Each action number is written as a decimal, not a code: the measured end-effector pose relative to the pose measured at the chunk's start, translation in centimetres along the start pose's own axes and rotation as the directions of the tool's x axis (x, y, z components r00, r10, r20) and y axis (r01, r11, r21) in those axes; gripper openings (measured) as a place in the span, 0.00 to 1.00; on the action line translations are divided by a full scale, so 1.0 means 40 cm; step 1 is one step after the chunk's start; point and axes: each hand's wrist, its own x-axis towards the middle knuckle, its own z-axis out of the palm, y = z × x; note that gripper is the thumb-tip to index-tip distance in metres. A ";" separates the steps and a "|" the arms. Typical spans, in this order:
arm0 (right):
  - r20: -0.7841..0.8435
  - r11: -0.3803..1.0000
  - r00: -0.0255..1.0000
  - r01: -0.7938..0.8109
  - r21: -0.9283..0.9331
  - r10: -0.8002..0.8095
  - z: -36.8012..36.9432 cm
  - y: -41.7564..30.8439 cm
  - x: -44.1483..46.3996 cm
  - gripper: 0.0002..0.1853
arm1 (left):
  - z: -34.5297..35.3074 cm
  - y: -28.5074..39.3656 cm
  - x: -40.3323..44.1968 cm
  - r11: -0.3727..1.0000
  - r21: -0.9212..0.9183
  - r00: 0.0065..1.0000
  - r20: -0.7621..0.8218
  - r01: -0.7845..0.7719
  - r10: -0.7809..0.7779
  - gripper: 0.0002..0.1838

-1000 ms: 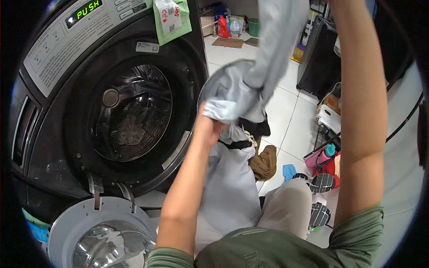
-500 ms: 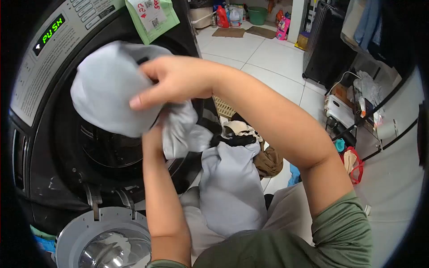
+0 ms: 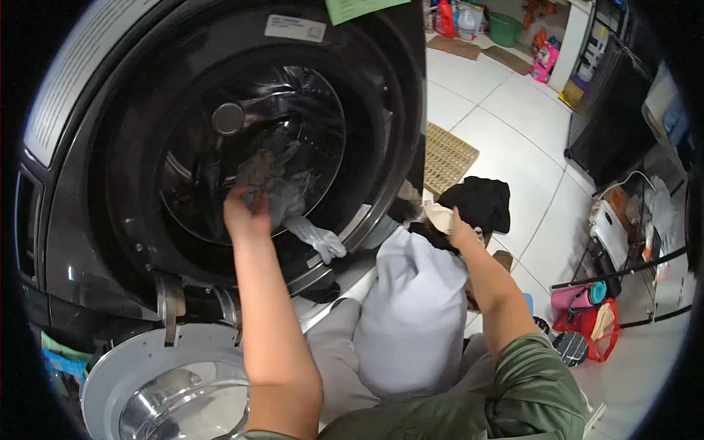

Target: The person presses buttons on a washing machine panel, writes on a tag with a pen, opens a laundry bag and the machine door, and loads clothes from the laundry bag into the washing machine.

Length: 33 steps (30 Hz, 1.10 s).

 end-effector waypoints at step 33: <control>0.322 0.936 0.905 0.331 -0.122 -0.278 -0.075 0.011 -0.092 0.25 | 0.056 -0.029 -0.158 0.816 0.526 0.943 0.328 -0.239 0.065 0.14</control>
